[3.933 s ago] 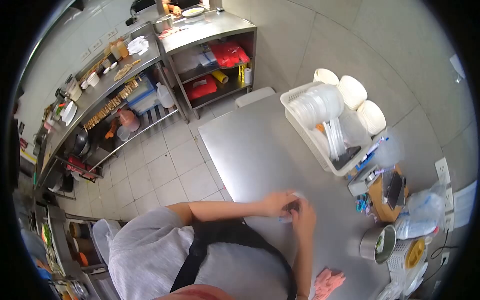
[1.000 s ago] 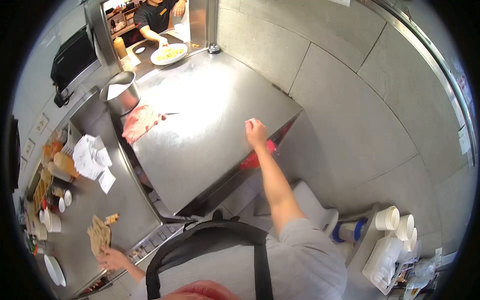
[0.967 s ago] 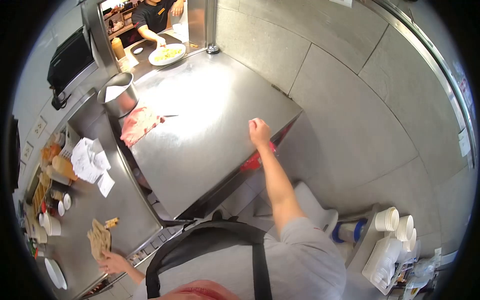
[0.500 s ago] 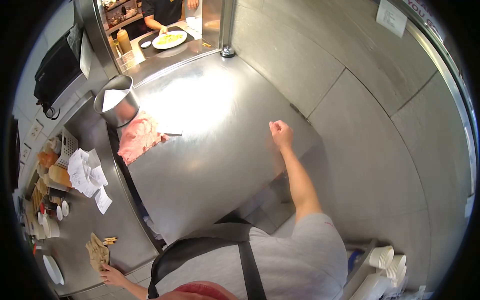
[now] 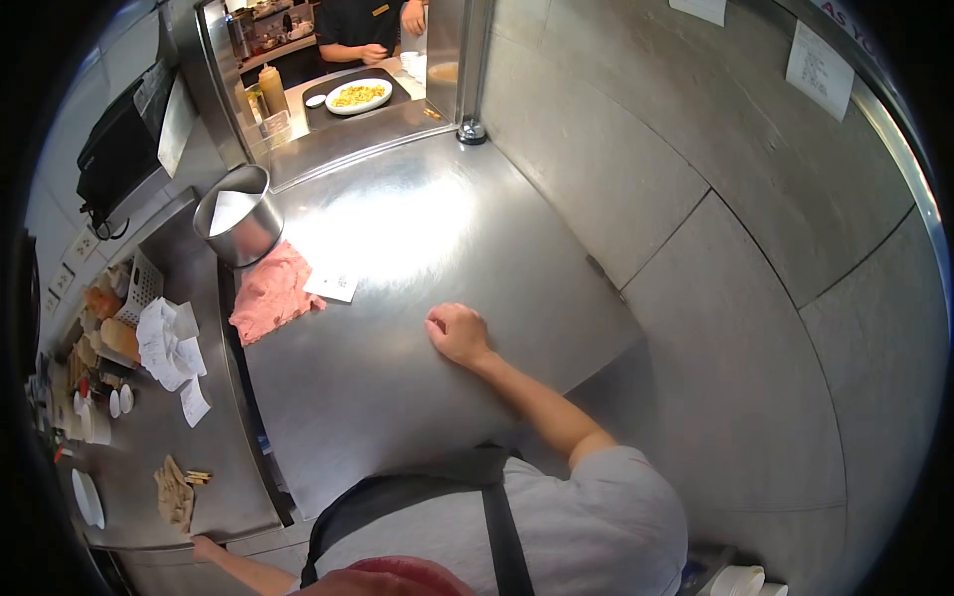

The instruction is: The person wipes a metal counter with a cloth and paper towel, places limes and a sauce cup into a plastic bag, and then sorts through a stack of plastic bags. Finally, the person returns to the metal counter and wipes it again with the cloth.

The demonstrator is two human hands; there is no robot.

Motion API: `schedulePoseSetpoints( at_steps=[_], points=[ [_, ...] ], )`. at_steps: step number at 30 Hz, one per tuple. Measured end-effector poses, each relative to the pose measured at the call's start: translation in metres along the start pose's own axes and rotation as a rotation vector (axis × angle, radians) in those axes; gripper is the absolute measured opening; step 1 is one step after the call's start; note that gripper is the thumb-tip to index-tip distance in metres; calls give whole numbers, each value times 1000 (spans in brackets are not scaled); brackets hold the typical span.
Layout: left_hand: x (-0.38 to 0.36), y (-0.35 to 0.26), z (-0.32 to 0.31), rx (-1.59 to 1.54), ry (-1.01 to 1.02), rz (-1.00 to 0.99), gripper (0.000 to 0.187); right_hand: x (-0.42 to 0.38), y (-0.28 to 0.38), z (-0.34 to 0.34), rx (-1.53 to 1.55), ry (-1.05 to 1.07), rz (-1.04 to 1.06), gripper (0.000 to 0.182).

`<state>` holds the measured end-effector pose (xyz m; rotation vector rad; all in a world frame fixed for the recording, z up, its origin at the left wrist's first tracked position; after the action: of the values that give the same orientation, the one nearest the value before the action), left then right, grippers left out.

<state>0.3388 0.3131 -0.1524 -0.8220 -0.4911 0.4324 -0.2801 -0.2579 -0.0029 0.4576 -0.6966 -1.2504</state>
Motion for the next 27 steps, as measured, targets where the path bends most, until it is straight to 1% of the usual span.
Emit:
schedulePoseSetpoints(
  at_steps=[1, 3, 5, 7, 9, 10, 12, 15, 18, 22, 25, 27],
  points=[
    [-2, -9, 1, 223, 135, -234, 41, 2, 5, -3, 1, 45, -1, 12],
    [-10, -19, 6, 693, 399, -679, 34, 8, 7, -3, 23, 36, -37, 11],
    [-19, -13, 21, 297, 382, -319, 39, 8, 7, -4, 25, 42, -63, 11],
    [-24, -2, 21, -114, 305, 22, 44, 8, 9, -5, 21, 54, -38, 10],
    [-57, -41, 47, -94, 269, 149, 53, 6, 10, -6, 11, 70, -10, 8],
    [-49, -30, 49, -98, 246, 138, 53, 5, 12, -6, 6, 76, 12, 7],
    [-41, -26, 34, -134, 210, 111, 53, 5, 15, -8, -10, 78, 83, 5],
    [-57, -43, 43, -235, 263, 105, 52, 4, 19, -9, -22, 118, 94, 4],
    [-63, -49, 48, -283, 313, 104, 51, 4, 20, -8, -34, 95, 131, 3],
    [-67, -55, 56, -100, 275, 118, 48, 5, 21, -7, -48, 125, 85, 2],
    [-66, -52, 50, -248, 299, 126, 46, 5, 22, -9, -26, 116, 108, 2],
    [-66, -51, 47, -343, 260, 190, 44, 10, 21, -10, -36, 81, 121, 3]
  ],
)
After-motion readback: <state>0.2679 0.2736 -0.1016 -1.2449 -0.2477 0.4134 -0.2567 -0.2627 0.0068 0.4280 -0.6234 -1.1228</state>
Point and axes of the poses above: each hand's wrist, its own x-axis towards the middle knuckle, its own z-axis out of the back of the hand, y = z × x, the point moved 5 cm from there along x, towards the middle knuckle, and after that the axes turned 14 degrees about -z, right-handed, at the moved point
